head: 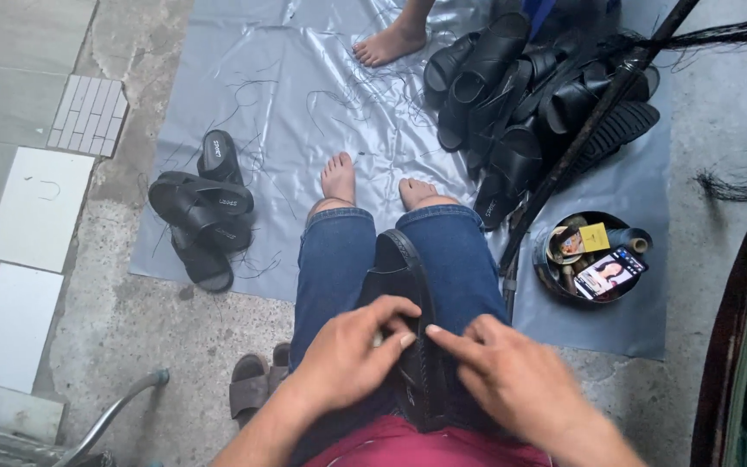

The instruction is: Hand-stitching the leather components of a sandal together using a needle and thread.

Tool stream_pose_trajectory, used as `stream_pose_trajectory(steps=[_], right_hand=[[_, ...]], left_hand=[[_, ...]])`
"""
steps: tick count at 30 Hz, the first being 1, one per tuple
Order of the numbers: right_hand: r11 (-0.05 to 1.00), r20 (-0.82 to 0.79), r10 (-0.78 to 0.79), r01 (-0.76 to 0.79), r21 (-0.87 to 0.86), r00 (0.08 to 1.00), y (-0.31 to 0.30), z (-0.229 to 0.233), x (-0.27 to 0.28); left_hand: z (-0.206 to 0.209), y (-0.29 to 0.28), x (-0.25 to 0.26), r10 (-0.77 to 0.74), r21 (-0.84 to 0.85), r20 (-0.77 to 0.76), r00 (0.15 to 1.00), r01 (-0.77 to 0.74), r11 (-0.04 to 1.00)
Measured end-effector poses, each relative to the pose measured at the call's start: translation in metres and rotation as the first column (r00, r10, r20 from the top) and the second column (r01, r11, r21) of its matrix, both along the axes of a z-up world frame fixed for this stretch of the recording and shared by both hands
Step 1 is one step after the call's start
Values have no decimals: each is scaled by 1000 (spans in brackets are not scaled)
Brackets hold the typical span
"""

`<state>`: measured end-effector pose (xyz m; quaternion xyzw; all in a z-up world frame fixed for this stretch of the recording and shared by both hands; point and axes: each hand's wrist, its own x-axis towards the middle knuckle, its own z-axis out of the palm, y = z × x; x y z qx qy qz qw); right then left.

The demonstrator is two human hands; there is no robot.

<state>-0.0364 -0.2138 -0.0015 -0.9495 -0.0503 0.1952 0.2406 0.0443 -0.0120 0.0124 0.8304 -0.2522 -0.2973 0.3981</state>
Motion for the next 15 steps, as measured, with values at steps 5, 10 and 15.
stream_pose_trajectory(steps=[5,10,15], right_hand=[[933,-326,-196,74,-351,925,-28,45,8],[860,-411,-437,505,69,800,-7,22,13],[729,-263,-464,533,430,846,4,-15,4]], left_hand=[[3,4,1,133,-52,-274,952,-153,987],[0,9,-14,151,108,-5,989,-149,983],[-11,12,-40,140,72,269,953,-165,984]])
